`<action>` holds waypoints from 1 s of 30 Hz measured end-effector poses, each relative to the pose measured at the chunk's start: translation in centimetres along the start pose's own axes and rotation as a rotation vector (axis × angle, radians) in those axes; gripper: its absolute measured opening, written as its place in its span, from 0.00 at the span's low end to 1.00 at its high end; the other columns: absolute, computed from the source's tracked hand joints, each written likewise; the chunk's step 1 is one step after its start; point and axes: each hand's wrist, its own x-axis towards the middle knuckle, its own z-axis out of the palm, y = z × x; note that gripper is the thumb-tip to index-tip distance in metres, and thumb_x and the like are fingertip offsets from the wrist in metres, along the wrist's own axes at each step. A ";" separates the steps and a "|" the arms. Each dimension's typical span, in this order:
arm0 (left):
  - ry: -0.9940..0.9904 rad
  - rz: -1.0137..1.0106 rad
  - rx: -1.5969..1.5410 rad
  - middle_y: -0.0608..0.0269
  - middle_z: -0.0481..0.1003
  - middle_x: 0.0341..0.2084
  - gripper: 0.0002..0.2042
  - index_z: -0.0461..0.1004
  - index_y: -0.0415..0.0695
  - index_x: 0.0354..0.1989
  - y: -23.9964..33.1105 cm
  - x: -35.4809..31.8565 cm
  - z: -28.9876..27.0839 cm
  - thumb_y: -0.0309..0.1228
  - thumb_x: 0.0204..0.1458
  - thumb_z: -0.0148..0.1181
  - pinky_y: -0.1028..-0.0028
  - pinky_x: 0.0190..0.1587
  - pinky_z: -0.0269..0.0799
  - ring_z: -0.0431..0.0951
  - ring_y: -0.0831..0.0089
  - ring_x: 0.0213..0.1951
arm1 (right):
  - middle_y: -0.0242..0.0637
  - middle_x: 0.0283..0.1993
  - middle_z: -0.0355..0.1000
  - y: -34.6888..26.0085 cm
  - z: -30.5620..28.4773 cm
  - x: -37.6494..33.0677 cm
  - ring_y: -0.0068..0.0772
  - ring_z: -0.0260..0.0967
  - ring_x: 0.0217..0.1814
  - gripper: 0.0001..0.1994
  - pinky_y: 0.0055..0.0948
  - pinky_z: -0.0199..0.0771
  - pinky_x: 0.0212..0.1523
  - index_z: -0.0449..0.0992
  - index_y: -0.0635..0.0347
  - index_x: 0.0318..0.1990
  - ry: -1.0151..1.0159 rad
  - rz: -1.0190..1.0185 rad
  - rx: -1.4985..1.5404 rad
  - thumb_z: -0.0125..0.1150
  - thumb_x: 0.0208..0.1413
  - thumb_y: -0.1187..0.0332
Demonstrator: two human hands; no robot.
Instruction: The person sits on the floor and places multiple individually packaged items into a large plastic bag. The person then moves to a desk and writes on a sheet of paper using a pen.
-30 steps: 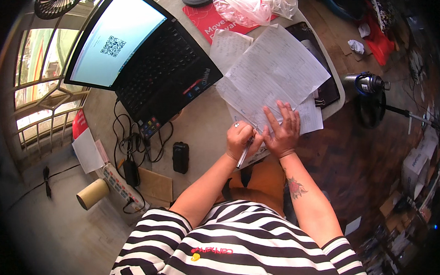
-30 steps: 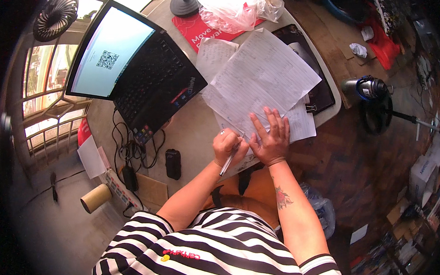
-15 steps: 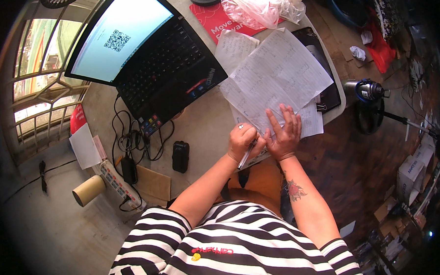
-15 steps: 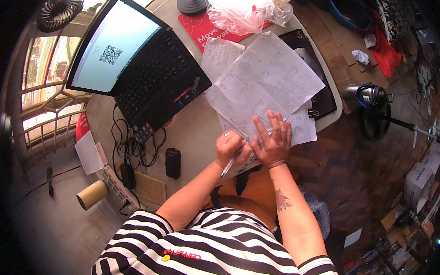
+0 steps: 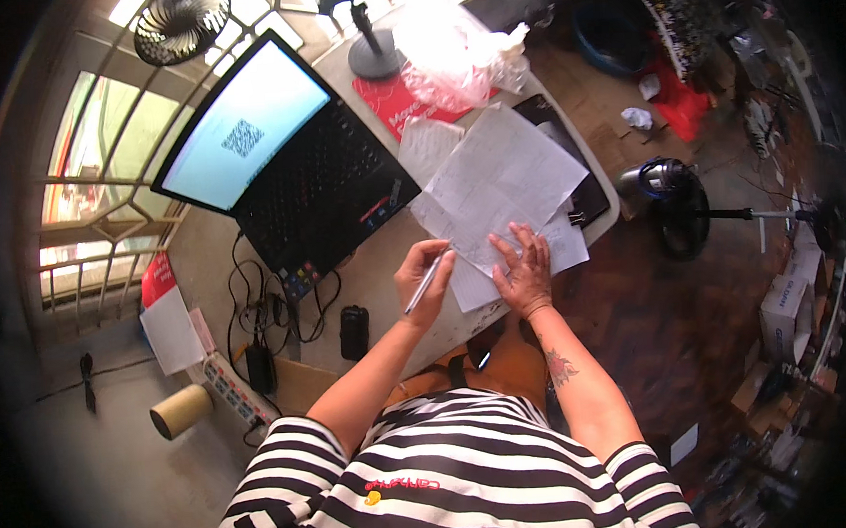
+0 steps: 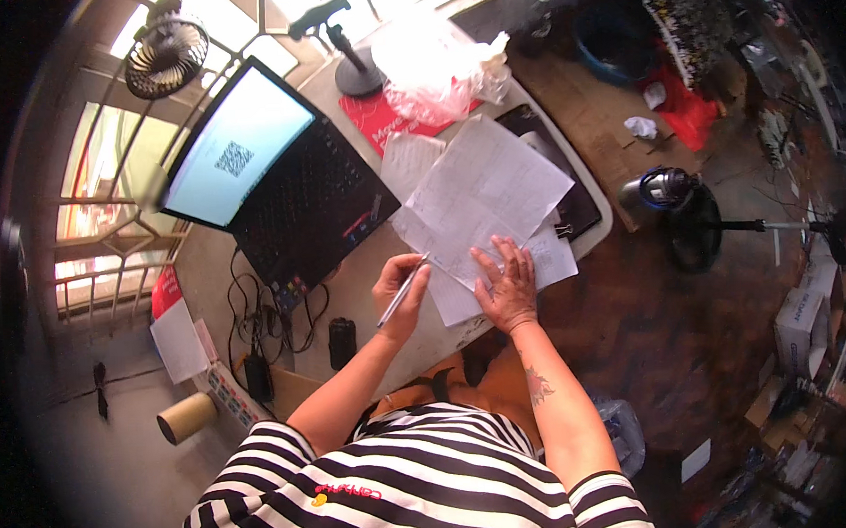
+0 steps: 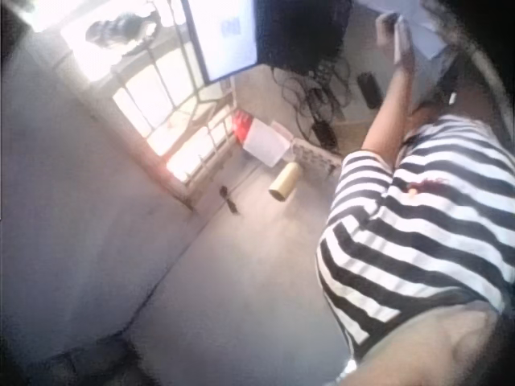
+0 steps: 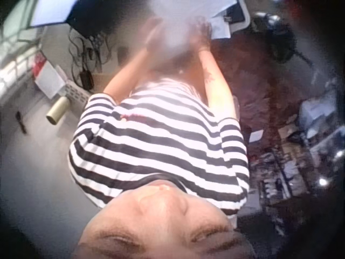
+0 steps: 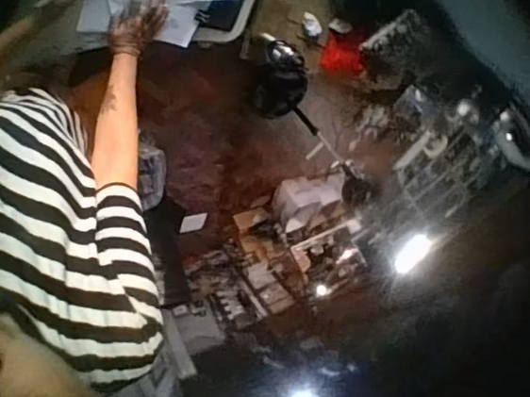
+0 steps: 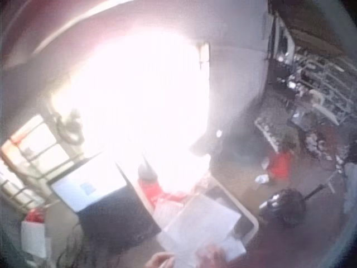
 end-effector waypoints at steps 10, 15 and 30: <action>-0.320 -0.216 0.692 0.62 0.77 0.20 0.16 0.78 0.40 0.29 2.4 -2.3 -8.4 0.42 0.56 0.61 0.72 0.26 0.69 0.75 0.73 0.22 | 0.44 0.54 0.74 -1.7 -6.3 0.8 0.46 0.62 0.67 0.17 0.43 0.52 0.69 0.80 0.57 0.47 0.125 0.200 0.717 0.57 0.47 0.72; -0.381 -0.045 1.276 0.49 0.78 0.21 0.24 0.78 0.42 0.24 2.8 -2.7 -9.5 0.55 0.53 0.58 0.58 0.30 0.72 0.79 0.53 0.26 | 0.41 0.48 0.77 -3.7 -6.8 -3.4 0.39 0.70 0.58 0.12 0.35 0.66 0.60 0.80 0.61 0.43 0.310 0.255 0.698 0.55 0.52 0.76; -0.369 0.307 1.267 0.55 0.77 0.26 0.11 0.73 0.46 0.31 4.1 -2.6 -4.9 0.40 0.51 0.63 0.58 0.33 0.72 0.79 0.54 0.31 | 0.48 0.47 0.77 3.9 -4.4 -38.9 0.45 0.75 0.52 0.22 0.38 0.72 0.54 0.80 0.58 0.47 -0.332 1.029 0.314 0.63 0.52 0.51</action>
